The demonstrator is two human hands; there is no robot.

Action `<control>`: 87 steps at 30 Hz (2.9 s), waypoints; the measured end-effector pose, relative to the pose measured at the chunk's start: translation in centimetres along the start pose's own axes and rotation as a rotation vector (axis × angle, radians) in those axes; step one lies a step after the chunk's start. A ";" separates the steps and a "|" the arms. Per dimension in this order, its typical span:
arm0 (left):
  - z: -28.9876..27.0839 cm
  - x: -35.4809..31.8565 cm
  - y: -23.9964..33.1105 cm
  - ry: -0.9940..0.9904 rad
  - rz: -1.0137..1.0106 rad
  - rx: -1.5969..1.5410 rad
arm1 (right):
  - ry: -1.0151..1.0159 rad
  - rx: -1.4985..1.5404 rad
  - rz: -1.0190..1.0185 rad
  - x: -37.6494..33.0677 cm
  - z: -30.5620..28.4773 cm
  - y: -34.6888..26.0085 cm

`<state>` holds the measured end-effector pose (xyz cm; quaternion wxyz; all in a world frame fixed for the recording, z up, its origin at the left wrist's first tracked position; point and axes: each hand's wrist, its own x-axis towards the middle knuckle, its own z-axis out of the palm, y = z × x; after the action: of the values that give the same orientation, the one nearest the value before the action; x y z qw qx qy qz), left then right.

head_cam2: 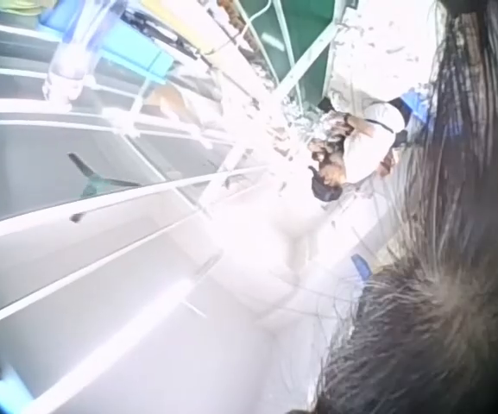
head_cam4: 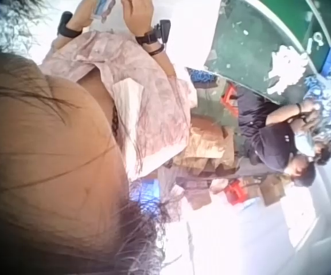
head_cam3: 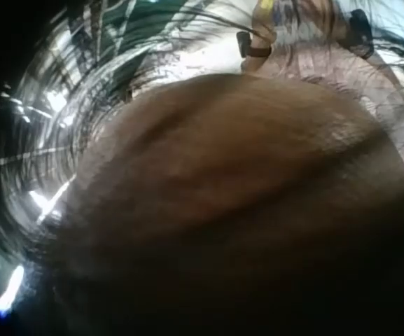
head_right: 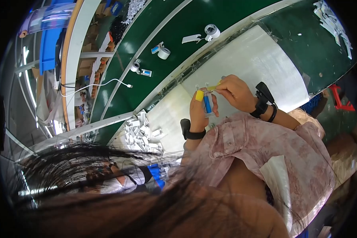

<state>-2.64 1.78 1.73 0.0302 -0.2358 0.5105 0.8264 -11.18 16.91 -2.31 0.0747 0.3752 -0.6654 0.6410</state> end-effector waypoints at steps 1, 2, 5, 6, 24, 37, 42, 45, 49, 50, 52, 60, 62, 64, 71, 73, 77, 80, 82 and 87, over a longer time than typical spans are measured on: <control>0.1 0.0 0.0 -0.009 0.001 0.013 | 0.003 0.005 -0.031 -0.1 0.0 0.0; 0.2 0.0 -0.1 -0.019 0.002 0.025 | 0.005 0.004 -0.024 -0.2 0.0 0.1; 0.0 -0.1 -0.8 -0.005 0.014 0.036 | -0.025 0.060 -0.068 -0.2 0.4 0.2; -0.2 -0.1 -1.0 -0.003 0.011 0.037 | -0.030 0.029 -0.109 -0.1 0.5 0.0; 1.0 -0.9 -0.1 -0.106 0.153 0.312 | -0.007 0.002 -0.100 -0.2 0.1 -0.4; 1.1 -0.5 -0.4 -0.124 0.188 0.297 | 0.005 -0.016 -0.085 -0.3 0.1 0.2; 1.2 -0.7 -0.2 -0.091 0.203 0.311 | -0.016 -0.006 -0.078 0.0 0.4 0.3; 1.5 -0.3 -0.6 -0.100 0.178 0.275 | -0.016 -0.019 -0.038 -0.4 -0.2 0.4; 0.8 -0.7 -0.6 -0.096 0.192 0.194 | -0.040 0.001 -0.036 -0.1 0.2 0.3; 0.8 -0.6 -0.8 -0.106 0.181 0.167 | -0.037 -0.005 -0.031 -0.2 0.0 0.3; 1.0 -0.6 -0.8 -0.093 0.193 0.219 | -0.039 -0.008 -0.030 -0.1 0.0 0.3; 0.7 -0.3 -1.5 -0.041 0.221 0.396 | -0.076 -0.026 -0.064 0.3 -0.4 0.4; 0.9 -0.3 -1.4 -0.025 0.237 0.394 | -0.085 -0.033 -0.072 0.5 -0.5 0.4; 0.7 -0.3 -1.5 -0.023 0.249 0.399 | -0.100 -0.040 -0.072 0.5 -0.4 0.4; 0.8 -0.1 -1.7 -0.016 0.250 0.400 | -0.103 -0.034 -0.054 0.6 -0.5 0.2; 0.6 -0.1 -1.7 -0.012 0.254 0.397 | -0.105 -0.024 -0.054 0.7 -0.4 0.2; 0.4 -0.1 -1.7 -0.028 0.245 0.396 | -0.133 -0.008 -0.056 0.8 -0.8 0.4; -0.1 0.1 -1.7 -0.097 0.231 0.451 | -0.197 0.005 -0.066 1.0 -1.3 0.8; -0.3 0.1 -1.8 -0.099 0.231 0.447 | -0.228 0.008 -0.070 1.1 -1.4 0.8; -0.5 0.1 -1.8 -0.092 0.229 0.440 | -0.217 -0.011 -0.066 1.2 -1.0 0.4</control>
<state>-1.99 2.24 0.01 0.0103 -0.1264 0.6997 0.7031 -12.65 17.30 -1.72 0.0257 0.4637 -0.6604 0.5900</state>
